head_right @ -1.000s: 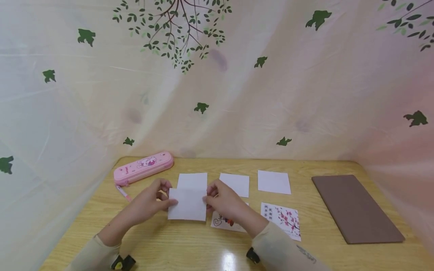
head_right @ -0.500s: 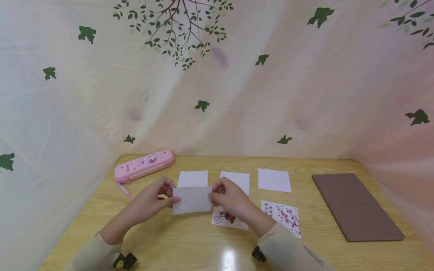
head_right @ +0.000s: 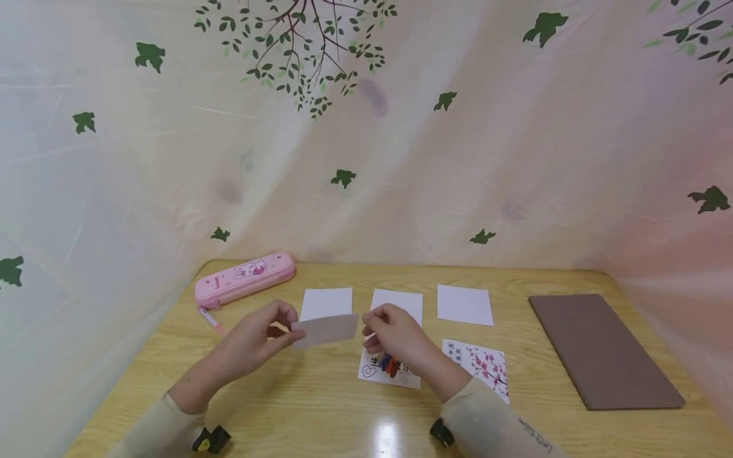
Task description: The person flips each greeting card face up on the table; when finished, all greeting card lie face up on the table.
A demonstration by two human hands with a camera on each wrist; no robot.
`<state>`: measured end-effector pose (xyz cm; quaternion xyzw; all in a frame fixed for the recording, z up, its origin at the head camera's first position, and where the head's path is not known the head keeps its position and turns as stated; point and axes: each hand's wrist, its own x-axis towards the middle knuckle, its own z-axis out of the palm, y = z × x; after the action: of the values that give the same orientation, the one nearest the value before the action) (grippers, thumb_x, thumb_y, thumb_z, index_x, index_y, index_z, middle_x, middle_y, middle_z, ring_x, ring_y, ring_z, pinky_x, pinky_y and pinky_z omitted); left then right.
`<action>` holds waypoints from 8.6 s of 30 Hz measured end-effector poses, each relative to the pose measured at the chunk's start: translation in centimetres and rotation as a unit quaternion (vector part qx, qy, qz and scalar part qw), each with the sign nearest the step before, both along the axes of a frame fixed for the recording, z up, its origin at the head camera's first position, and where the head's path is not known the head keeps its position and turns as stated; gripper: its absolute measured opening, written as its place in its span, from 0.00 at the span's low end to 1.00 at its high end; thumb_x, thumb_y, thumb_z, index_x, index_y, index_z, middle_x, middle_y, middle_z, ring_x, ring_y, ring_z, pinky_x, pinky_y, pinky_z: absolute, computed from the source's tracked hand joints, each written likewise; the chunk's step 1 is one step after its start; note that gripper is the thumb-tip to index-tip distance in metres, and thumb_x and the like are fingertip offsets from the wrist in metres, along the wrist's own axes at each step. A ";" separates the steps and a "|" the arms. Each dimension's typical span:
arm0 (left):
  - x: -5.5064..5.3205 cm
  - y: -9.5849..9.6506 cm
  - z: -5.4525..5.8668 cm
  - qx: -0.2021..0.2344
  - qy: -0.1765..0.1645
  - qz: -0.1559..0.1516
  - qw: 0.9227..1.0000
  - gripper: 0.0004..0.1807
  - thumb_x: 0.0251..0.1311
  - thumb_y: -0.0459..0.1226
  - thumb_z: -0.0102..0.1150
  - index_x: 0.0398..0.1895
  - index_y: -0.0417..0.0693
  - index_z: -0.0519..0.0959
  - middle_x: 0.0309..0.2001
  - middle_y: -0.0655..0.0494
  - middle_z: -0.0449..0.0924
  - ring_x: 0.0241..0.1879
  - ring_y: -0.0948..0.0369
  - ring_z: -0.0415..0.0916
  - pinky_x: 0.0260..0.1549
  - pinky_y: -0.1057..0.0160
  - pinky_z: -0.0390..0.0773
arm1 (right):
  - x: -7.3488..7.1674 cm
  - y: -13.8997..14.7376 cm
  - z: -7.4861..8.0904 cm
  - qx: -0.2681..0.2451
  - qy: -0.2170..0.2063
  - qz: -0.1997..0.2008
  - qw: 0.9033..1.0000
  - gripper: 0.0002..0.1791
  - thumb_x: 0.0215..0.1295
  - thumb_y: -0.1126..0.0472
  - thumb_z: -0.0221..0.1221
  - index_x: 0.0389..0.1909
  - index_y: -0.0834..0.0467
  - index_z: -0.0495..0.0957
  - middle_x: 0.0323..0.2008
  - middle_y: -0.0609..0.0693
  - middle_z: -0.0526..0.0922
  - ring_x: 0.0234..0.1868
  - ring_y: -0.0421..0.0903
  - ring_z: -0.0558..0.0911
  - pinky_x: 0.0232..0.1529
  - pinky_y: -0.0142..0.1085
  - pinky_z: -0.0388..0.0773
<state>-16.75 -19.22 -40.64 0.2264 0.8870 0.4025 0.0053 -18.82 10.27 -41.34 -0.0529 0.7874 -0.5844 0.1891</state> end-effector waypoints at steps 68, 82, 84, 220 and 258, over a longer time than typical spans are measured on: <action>1.1 1.2 -0.4 -0.123 0.146 0.030 0.981 0.25 0.69 0.28 0.64 0.68 0.46 0.75 0.66 0.47 0.76 0.66 0.50 0.76 0.64 0.49 0.83 | -1.7 0.9 -0.8 -0.131 -0.102 -0.003 0.986 0.17 0.81 0.64 0.55 0.62 0.70 0.74 0.46 0.56 0.83 0.35 0.41 0.83 0.33 0.28 0.86; 0.6 0.8 -0.3 0.139 -0.235 0.102 0.957 0.29 0.78 0.34 0.57 0.77 0.34 0.66 0.57 0.39 0.78 0.45 0.58 0.87 0.50 0.57 0.91 | -1.2 -0.1 -1.0 -0.095 -0.088 0.004 0.992 0.16 0.81 0.63 0.55 0.61 0.69 0.75 0.43 0.54 0.81 0.36 0.44 0.82 0.36 0.31 0.87; 0.6 0.8 -0.5 0.136 -0.237 0.111 0.956 0.27 0.76 0.33 0.58 0.75 0.35 0.68 0.55 0.40 0.78 0.44 0.58 0.86 0.49 0.58 0.91 | -1.2 -0.4 -1.2 -0.086 -0.082 0.006 0.993 0.16 0.81 0.64 0.55 0.61 0.69 0.75 0.45 0.56 0.81 0.36 0.45 0.83 0.36 0.32 0.88; -11.2 -1.0 -4.3 -0.108 -0.151 0.101 0.977 0.48 0.46 0.52 0.87 0.65 0.48 0.67 0.58 0.47 0.75 0.57 0.50 0.76 0.69 0.47 0.77 | -10.6 -5.3 -1.3 0.205 -0.007 0.062 0.977 0.28 0.69 0.53 0.70 0.62 0.62 0.73 0.34 0.51 0.81 0.35 0.46 0.79 0.45 0.37 0.76; -9.8 0.0 -2.6 0.038 -0.123 0.173 0.977 0.31 0.72 0.34 0.65 0.75 0.44 0.68 0.62 0.42 0.77 0.57 0.47 0.83 0.48 0.59 0.89 | -8.9 -4.0 -0.9 0.038 0.059 -0.009 0.998 0.33 0.70 0.68 0.64 0.75 0.59 0.67 0.56 0.60 0.79 0.51 0.52 0.85 0.50 0.37 0.89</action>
<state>-26.53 -19.20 -43.20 0.0186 0.8891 0.4559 0.0364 -27.76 6.23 -42.26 -0.0726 0.8192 -0.5517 0.1391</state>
